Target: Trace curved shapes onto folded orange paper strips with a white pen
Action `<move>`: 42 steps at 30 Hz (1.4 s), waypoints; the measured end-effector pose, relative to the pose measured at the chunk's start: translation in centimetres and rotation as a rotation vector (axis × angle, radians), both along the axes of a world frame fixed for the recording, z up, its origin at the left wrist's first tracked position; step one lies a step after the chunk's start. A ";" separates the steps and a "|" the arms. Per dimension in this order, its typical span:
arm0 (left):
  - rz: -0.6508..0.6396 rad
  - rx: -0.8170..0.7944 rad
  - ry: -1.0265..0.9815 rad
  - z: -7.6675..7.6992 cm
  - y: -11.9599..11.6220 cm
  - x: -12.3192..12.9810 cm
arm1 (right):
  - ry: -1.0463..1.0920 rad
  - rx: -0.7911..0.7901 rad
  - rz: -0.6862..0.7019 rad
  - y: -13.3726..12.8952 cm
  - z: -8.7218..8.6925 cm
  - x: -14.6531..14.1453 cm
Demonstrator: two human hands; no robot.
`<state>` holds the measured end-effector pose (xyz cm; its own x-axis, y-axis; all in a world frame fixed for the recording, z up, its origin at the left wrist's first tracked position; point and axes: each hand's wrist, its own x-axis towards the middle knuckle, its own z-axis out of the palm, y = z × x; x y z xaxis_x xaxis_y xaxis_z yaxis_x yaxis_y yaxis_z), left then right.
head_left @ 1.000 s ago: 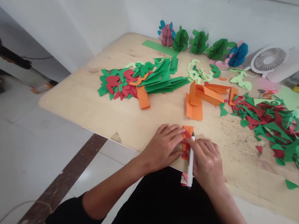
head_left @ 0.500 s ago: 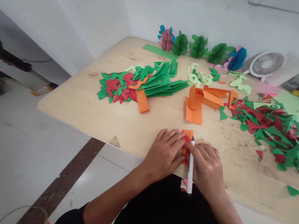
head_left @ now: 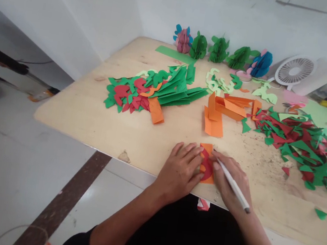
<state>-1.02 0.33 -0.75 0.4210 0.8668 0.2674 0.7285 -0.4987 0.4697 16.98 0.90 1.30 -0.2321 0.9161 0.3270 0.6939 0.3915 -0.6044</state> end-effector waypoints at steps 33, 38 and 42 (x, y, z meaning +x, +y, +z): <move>-0.024 -0.018 0.013 0.6 0.0 -0.3 | 0.373 -0.366 -0.162 3.8 0.4 -2.6; -0.020 -0.008 0.005 0.6 0.0 -0.3 | 0.372 -0.354 -0.156 3.9 0.3 -2.6; -0.021 -0.002 0.011 0.6 0.0 -0.3 | 0.355 -0.347 -0.150 3.9 0.3 -2.6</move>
<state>-1.32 0.33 -0.17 0.4420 0.8582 0.2608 0.7230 -0.5130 0.4628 14.38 4.76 1.55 -0.0195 0.9993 0.0326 0.4555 0.0379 -0.8894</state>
